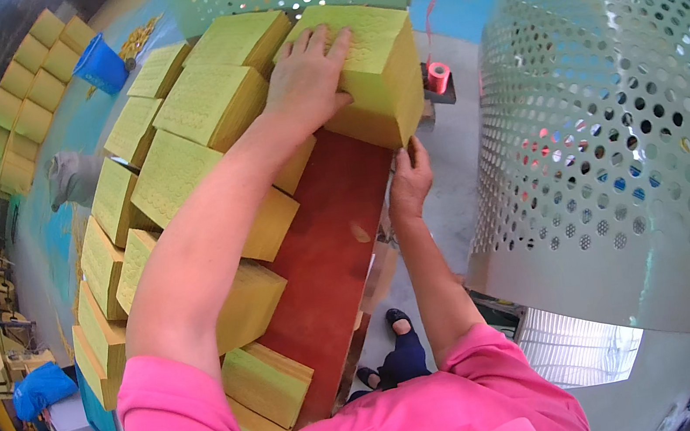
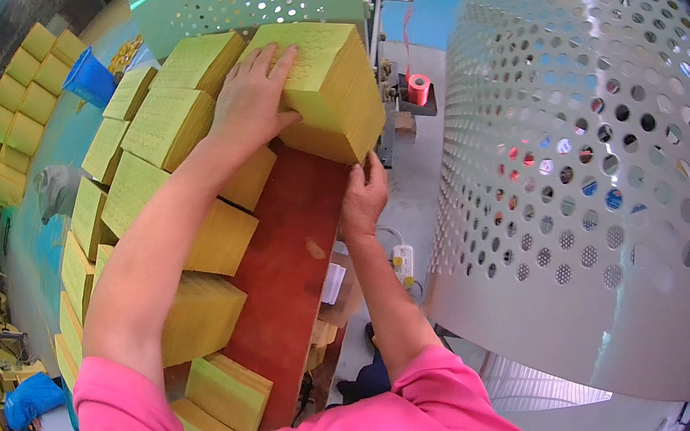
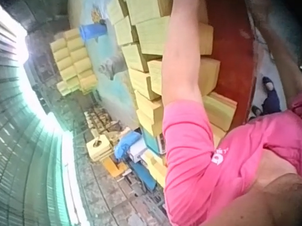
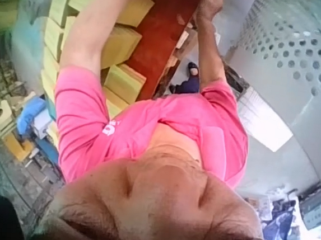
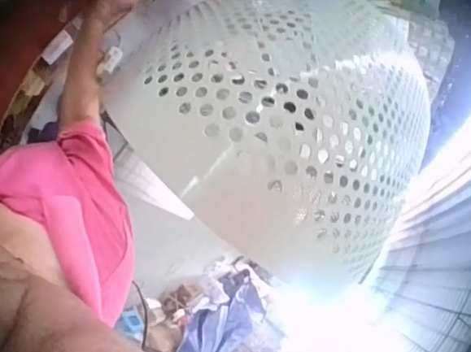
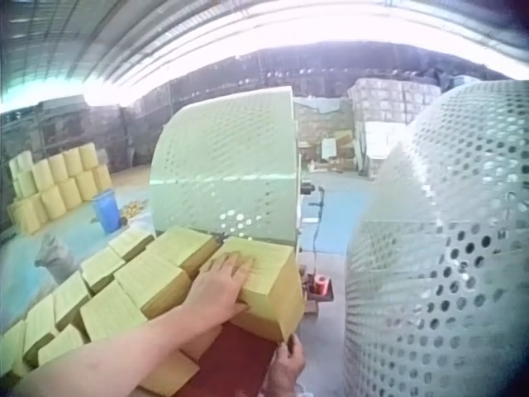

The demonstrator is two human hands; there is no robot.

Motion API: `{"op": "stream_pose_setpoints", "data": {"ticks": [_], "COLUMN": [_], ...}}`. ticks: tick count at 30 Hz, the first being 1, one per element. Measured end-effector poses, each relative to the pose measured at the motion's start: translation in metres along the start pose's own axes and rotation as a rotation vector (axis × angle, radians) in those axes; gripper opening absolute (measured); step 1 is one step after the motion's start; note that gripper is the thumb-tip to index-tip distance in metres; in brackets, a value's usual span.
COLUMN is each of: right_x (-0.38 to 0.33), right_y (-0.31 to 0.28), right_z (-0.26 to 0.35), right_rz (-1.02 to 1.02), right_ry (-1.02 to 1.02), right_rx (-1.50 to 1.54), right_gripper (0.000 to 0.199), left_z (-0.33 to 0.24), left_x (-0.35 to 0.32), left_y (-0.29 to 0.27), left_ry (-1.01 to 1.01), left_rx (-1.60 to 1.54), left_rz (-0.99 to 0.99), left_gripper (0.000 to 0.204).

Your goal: Weighing stacks of yellow paper on a digital scale and organizing them on a table.

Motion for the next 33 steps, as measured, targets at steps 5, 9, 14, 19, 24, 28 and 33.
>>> {"op": "stream_pose_setpoints", "data": {"ticks": [5,9,14,19,24,28,33], "right_x": [0.007,0.002,-0.054,-0.141,-0.246,-0.333,-0.493], "right_y": [0.000,-0.011,-0.044,-0.125,-0.154,-0.152,-0.177], "right_z": [0.017,0.023,0.021,0.059,0.118,0.159,0.209], "right_rz": [0.047,0.097,0.273,0.583,0.915,1.281,1.699], "right_ry": [-0.076,-0.058,-0.038,0.083,0.002,-0.077,-0.272], "right_rx": [-0.254,-0.218,0.101,0.116,0.223,0.457,0.409], "right_gripper": [0.041,0.044,0.043,0.030,0.023,0.021,0.018], "left_z": [-0.006,-0.011,-0.031,-0.136,-0.172,-0.197,-0.310], "left_x": [0.014,0.016,-0.016,-0.094,-0.244,-0.405,-0.650], "left_y": [-0.009,-0.018,-0.042,-0.091,-0.156,-0.211,-0.271], "left_ry": [-0.022,-0.061,0.116,0.179,0.181,-0.293,-0.940], "left_rx": [0.047,0.026,-0.035,-0.172,-0.384,-0.373,-0.159], "left_rz": [0.067,0.141,-0.095,-0.201,-0.458,-0.526,-0.734], "left_gripper": [0.097,0.092,0.070,0.028,0.041,0.043,0.040]}}
Point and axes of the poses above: each hand's wrist, its own x-axis towards the middle knuckle, its own y-axis out of the palm, z = x × y, the point moved 3 cm from there along x, towards the middle knuckle, and after that the axes turned 14 degrees about -x, right-handed, at the moved point
